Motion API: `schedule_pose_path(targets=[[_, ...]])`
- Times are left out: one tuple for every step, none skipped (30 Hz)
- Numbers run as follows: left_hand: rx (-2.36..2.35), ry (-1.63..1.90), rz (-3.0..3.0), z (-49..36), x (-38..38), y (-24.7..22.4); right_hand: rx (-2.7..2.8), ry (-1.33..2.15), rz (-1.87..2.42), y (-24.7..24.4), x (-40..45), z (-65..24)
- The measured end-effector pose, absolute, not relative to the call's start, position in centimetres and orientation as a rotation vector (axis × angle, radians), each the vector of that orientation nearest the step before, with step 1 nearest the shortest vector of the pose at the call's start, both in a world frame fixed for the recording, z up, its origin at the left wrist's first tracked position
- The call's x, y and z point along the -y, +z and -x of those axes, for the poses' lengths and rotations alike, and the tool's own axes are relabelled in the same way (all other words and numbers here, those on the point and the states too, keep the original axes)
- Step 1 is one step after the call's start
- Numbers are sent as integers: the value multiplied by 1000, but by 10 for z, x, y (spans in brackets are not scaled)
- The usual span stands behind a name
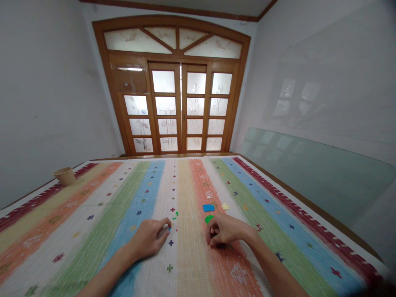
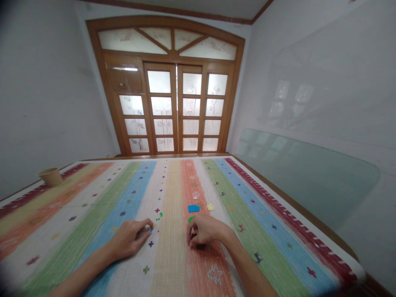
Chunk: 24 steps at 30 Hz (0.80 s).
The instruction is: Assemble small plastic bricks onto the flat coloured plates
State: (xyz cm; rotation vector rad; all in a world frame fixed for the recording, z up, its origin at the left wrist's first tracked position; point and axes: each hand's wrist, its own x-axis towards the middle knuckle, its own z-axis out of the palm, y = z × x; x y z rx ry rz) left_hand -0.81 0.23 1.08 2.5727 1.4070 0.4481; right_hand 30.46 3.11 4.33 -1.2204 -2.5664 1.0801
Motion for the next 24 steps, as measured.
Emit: schedule_pose_path(targets=[[-1406, 446, -2572, 8, -2, 11, 2563, 1085, 1213, 44, -30, -304], [-1407, 446, -2571, 8, -2, 11, 2564, 1092, 1210, 44, -30, -303], [-1408, 448, -2570, 8, -2, 12, 2570, 1099, 1210, 44, -29, -302], [-1408, 450, -2570, 8, -2, 12, 2580, 1102, 1216, 44, -29, -301], [-1408, 451, -2570, 7, -2, 12, 2593, 1102, 1226, 43, -29, -300], [-1409, 452, -2569, 7, -2, 12, 2606, 1097, 1238, 43, -29, -300], [-1409, 451, -2566, 7, -2, 13, 2617, 1089, 1247, 42, -29, -299], [-1408, 450, -2564, 7, -2, 13, 2626, 1079, 1249, 41, -29, -299], [-1407, 450, -2562, 7, -2, 13, 2630, 1074, 1248, 41, -29, -299], [-1407, 450, -2561, 7, -2, 12, 2632, 1069, 1245, 40, -29, -299], [-1408, 451, -2562, 7, -2, 12, 2633, 1063, 1244, 39, -29, -299], [-1408, 453, -2563, 7, -2, 12, 2632, 1054, 1248, 39, -30, -299], [-1407, 455, -2565, 7, -2, 12, 2631, 1046, 1253, 38, -30, -300], [-1407, 458, -2567, 7, -2, 12, 2630, 1038, 1259, 38, -30, -300], [-1404, 459, -2567, 7, -2, 12, 2628, 1030, 1265, 37, -31, -301], [-1401, 462, -2567, 7, -2, 12, 2625, 1024, 1268, 37, -31, -301], [-1397, 465, -2566, 7, -2, 12, 2621, 1024, 1271, 37, -32, -301], [-1394, 467, -2566, 7, -2, 12, 2618, 1026, 1276, 37, -32, -302], [-1393, 469, -2565, 7, -2, 12, 2615, 1025, 1281, 37, -32, -302], [-1394, 470, -2565, 7, -2, 12, 2614, 1019, 1288, 38, -32, -302], [-1394, 470, -2566, 7, -2, 12, 2614, 1011, 1295, 39, -32, -302], [-1396, 470, -2567, 7, -2, 12, 2614, 999, 1303, 39, -32, -303], [-1397, 470, -2568, 7, -2, 12, 2615, 987, 1309, 40, -32, -303], [-1399, 472, -2568, 7, -2, 12, 2617, 978, 1312, 40, -32, -303]])
